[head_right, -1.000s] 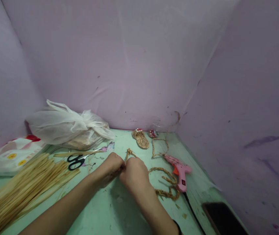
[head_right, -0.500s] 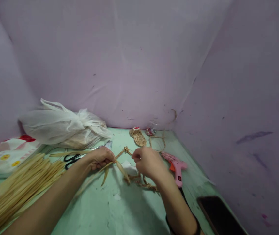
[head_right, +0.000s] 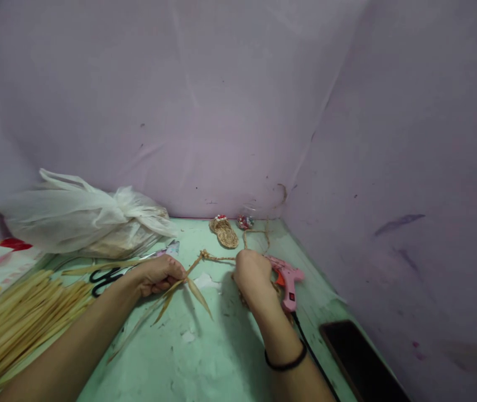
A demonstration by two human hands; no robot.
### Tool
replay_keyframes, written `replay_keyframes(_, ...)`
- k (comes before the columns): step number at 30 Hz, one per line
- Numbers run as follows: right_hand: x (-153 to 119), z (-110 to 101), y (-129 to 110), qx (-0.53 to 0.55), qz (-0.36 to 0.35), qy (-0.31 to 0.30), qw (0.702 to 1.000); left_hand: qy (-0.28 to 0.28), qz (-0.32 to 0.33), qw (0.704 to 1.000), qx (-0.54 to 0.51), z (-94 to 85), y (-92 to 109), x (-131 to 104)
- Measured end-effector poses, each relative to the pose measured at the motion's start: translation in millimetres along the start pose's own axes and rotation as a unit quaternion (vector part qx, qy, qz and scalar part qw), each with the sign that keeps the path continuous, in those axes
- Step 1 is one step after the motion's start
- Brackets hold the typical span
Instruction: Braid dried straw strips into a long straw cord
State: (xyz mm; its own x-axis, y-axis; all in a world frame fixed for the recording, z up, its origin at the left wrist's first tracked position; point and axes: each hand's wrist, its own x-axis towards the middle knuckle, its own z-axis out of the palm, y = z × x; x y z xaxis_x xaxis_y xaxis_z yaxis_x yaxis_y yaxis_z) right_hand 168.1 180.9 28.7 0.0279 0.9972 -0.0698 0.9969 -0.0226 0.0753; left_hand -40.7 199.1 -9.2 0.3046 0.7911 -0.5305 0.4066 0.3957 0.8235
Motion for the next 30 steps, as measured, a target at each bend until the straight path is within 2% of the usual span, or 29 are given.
replay_keyframes(2,3,4,3,-0.003,-0.004,0.011,1.0,-0.01,-0.008,1.0,-0.012,2.1,0,0)
replay_keyframes(5,-3,-2,0,0.013,-0.032,-0.044,0.998,-0.012,-0.006,1.0,-0.012,5.4,1,-1)
replay_keyframes(6,-7,-6,-3,0.02,-0.036,-0.045,0.998,-0.011,-0.004,1.0,-0.009,6.6,2,-1)
replay_keyframes(8,-16,-16,-11,0.049,-0.038,0.004,0.998,-0.012,0.001,1.0,-0.014,8.9,3,-2)
replay_keyframes(10,-20,-21,-21,0.13,-0.033,0.059,0.989,-0.016,0.007,1.0,-0.026,10.8,3,-2)
replay_keyframes(11,-20,-20,-26,0.186,-0.033,0.065,0.98,-0.015,0.01,0.999,-0.033,11.5,3,-2)
replay_keyframes(12,-19,-18,-32,0.247,-0.032,0.05,0.967,-0.015,0.013,0.999,-0.038,12.1,3,-2)
replay_keyframes(14,-15,-10,-43,0.374,-0.023,-0.04,0.926,-0.019,0.022,0.998,-0.051,12.7,2,-2)
replay_keyframes(17,-10,3,-57,0.545,0.034,-0.195,0.814,-0.037,0.025,0.997,-0.062,13.1,2,-1)
replay_keyframes(18,-9,7,-60,0.581,0.045,-0.222,0.782,-0.04,0.026,0.997,-0.062,13.5,2,-1)
replay_keyframes(19,-8,10,-61,0.601,0.046,-0.236,0.762,-0.041,0.028,0.997,-0.06,14.1,2,-2)
replay_keyframes(21,-6,16,-61,0.61,0.037,-0.236,0.755,-0.04,0.034,0.997,-0.059,16.0,4,-3)
replay_keyframes(25,1,29,-54,0.596,0.027,-0.216,0.773,-0.014,0.033,0.999,-0.019,19.5,10,-7)
replay_keyframes(27,4,35,-53,0.6,0.026,-0.21,0.772,0.009,0.04,0.998,0.053,19.1,12,-8)
replay_keyframes(30,5,40,-54,0.623,0.03,-0.202,0.755,0.052,0.053,0.98,0.184,17.6,15,-11)
